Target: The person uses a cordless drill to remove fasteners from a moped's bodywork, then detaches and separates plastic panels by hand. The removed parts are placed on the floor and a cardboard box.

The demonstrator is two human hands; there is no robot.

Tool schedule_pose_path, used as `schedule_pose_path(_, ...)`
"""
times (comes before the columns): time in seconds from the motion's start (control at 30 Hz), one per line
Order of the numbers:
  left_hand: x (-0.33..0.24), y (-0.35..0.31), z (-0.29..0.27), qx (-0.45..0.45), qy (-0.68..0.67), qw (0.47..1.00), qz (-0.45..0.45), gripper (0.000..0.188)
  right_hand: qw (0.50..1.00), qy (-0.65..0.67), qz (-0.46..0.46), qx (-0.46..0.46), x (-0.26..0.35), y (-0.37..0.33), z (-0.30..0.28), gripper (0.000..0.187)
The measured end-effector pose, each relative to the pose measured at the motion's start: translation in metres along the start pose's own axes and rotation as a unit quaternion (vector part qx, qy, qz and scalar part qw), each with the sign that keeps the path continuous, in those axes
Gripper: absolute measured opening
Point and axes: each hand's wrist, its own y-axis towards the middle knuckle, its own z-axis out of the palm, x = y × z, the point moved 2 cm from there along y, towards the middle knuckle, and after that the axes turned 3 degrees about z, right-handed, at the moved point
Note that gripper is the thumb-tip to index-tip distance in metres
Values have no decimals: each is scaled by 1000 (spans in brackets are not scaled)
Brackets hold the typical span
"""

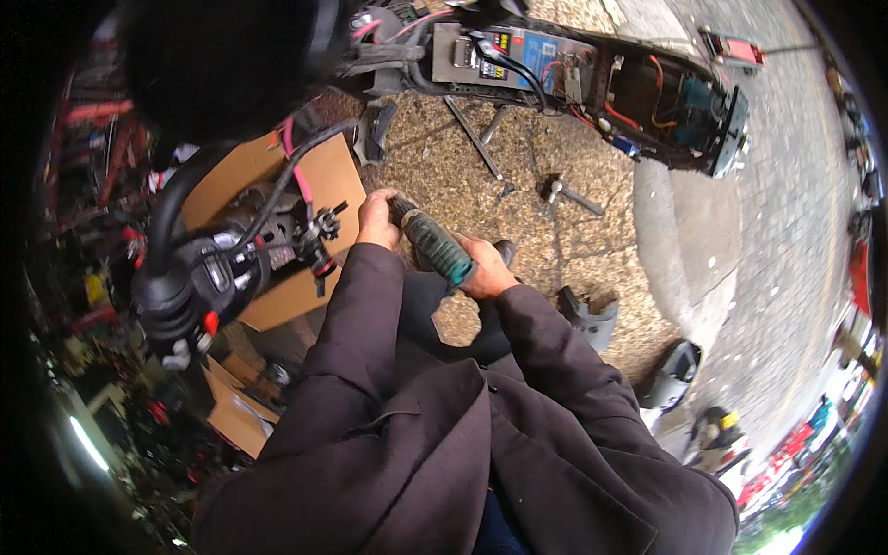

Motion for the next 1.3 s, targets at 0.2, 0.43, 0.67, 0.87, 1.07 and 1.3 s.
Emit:
schedule_pose_path(0.2,44,105,29,41,28,999,4,21,958,258,48,-115,-122,52,12,45)
schedule_pose_path(0.43,110,250,78,129,270,950,85,21,730,641,141,-193,-299,144,63,27)
schedule_pose_path(0.67,131,386,106,260,426,863,85,16,615,767,69,-169,-413,251,102,20)
schedule_pose_path(0.87,131,436,101,236,441,854,144,19,636,729,120,-224,-451,306,113,24)
schedule_pose_path(1.07,114,457,104,245,427,850,189,28,643,704,139,-268,-443,330,112,27)
schedule_pose_path(1.3,73,487,94,236,398,865,191,28,681,674,152,-243,-438,341,124,22)
